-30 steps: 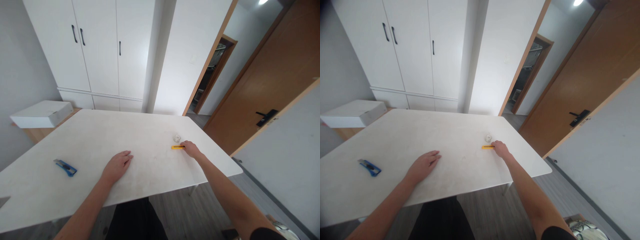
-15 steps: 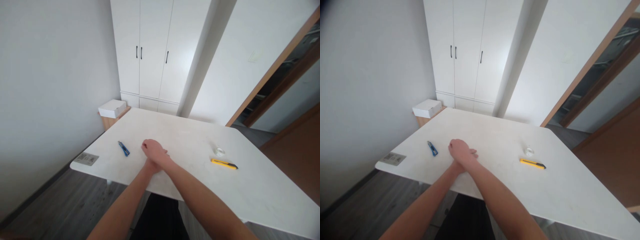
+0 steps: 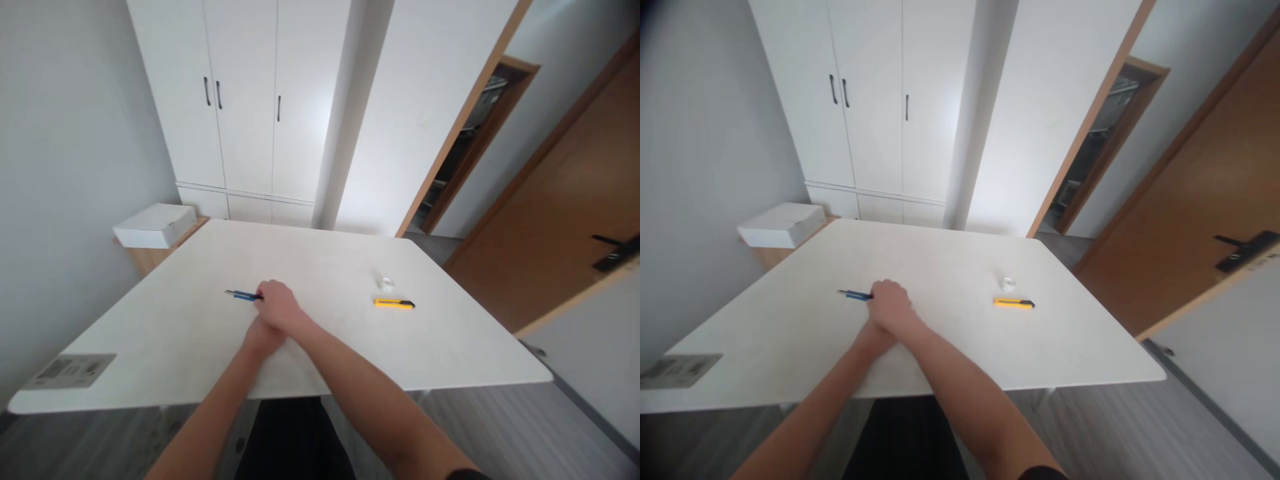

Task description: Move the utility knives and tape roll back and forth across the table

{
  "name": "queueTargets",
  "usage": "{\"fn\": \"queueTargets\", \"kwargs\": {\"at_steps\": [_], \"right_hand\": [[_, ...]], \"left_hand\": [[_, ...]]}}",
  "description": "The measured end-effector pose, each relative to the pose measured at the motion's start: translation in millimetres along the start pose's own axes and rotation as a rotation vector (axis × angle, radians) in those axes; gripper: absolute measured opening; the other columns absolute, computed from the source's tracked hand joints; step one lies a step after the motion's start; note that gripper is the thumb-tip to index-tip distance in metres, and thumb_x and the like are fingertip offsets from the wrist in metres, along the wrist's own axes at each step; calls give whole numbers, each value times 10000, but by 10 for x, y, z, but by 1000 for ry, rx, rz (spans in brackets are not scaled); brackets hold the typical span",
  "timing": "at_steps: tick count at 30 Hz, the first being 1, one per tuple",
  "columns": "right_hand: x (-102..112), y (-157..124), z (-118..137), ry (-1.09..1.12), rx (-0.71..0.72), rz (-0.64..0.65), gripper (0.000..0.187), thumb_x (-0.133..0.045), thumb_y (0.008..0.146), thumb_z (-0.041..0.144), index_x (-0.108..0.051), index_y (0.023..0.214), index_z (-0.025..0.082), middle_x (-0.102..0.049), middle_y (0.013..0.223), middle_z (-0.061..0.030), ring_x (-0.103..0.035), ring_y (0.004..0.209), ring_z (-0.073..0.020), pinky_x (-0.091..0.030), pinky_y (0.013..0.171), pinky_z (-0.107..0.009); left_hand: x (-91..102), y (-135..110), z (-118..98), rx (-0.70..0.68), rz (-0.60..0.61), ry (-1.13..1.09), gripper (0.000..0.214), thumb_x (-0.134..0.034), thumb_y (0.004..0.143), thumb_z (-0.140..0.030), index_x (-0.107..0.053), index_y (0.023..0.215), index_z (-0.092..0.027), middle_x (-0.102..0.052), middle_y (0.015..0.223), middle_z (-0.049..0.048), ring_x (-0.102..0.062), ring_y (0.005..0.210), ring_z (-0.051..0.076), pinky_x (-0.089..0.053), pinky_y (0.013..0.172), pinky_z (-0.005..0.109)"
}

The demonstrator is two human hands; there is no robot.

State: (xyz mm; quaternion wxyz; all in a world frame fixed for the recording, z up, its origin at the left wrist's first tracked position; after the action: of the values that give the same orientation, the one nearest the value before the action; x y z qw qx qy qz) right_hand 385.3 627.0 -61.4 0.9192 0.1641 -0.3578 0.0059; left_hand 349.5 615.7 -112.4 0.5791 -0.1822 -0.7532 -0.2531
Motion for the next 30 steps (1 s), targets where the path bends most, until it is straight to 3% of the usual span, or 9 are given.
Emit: {"fn": "queueTargets", "kwargs": {"at_steps": [4, 7, 9, 12, 18, 21, 24, 27, 30], "right_hand": [[690, -874, -1633, -63, -133, -64, 123, -625, 848, 170, -686, 955, 173, -670, 981, -70, -600, 960, -203, -442, 859, -304], [970, -1601, -2756, -90, -320, -50, 153, -628, 814, 131, -695, 944, 178, -673, 983, -64, -609, 946, -203, -437, 849, -300], [1081, -1971, -3250, -106, -415, -73, 179, -630, 793, 120, -704, 940, 190, -677, 1023, -61, -612, 975, -209, -435, 882, -310], [1125, -2242, -3584, -119, -456, -98, 198, -627, 793, 128, -712, 956, 201, -682, 1044, -56, -612, 1012, -217, -431, 925, -326], [1098, -2234, -3619, -128, -438, -89, 230, -631, 821, 135, -713, 1023, 207, -674, 1111, -64, -601, 1057, -224, -436, 948, -337], [1106, -2132, -3440, -174, -430, -109, 310, -659, 804, 117, -697, 1097, 212, -661, 1157, -74, -578, 1104, -256, -432, 957, -370], [978, -1837, -2913, -109, -253, -161, 312, -636, 850, 130, -672, 1150, 206, -655, 1167, -82, -581, 1106, -238, -427, 973, -363], [648, -1458, -2235, 5, -37, -133, 228, -611, 918, 210, -662, 1140, 199, -650, 1169, -82, -586, 1098, -215, -428, 972, -342], [322, -1177, -1761, -30, 42, -107, 234, -635, 929, 321, -651, 1124, 193, -635, 1165, -87, -560, 1096, -229, -414, 950, -357]], "left_hand": [[-61, -39, -134, -174, 28, 108, 318, -492, 928, -297, -762, 1067, -204, -684, 1256, 81, -616, 1190, 240, -437, 1101, 425], [-81, -40, -109, -188, 17, 193, 367, -439, 954, -325, -761, 1094, -218, -684, 1260, 69, -623, 1186, 227, -452, 1092, 414], [-94, -33, -85, -182, 20, 204, 378, -427, 957, -339, -763, 1091, -228, -685, 1260, 57, -624, 1183, 218, -455, 1091, 401], [-112, -30, -65, -183, 33, 208, 391, -422, 957, -358, -758, 1111, -229, -675, 1278, 56, -618, 1196, 219, -450, 1097, 398], [-146, -24, -27, -181, 68, 238, 422, -403, 961, -384, -745, 1152, -227, -653, 1314, 55, -603, 1223, 219, -444, 1104, 394], [-145, -17, -11, -174, 69, 238, 426, -403, 961, -393, -748, 1147, -226, -655, 1312, 56, -605, 1221, 223, -445, 1105, 400], [-130, -19, -10, -170, 61, 235, 426, -402, 964, -400, -751, 1139, -230, -660, 1304, 53, -610, 1213, 223, -449, 1103, 403], [-125, -31, -26, -181, 63, 243, 423, -402, 968, -408, -746, 1149, -239, -653, 1316, 44, -607, 1217, 218, -450, 1105, 397], [-121, -44, -33, -183, 63, 261, 422, -400, 974, -412, -742, 1157, -245, -647, 1325, 37, -601, 1227, 215, -447, 1111, 397]]}}
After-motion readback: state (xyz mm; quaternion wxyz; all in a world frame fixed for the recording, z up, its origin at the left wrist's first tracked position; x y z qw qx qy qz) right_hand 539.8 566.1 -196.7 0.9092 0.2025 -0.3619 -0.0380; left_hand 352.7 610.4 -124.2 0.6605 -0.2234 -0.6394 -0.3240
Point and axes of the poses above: each hand's wrist, its own y-axis towards the middle knuckle, its own x-axis out of the back of the hand, z = x × y, the point moved 10 cm from there along y, towards the middle knuckle
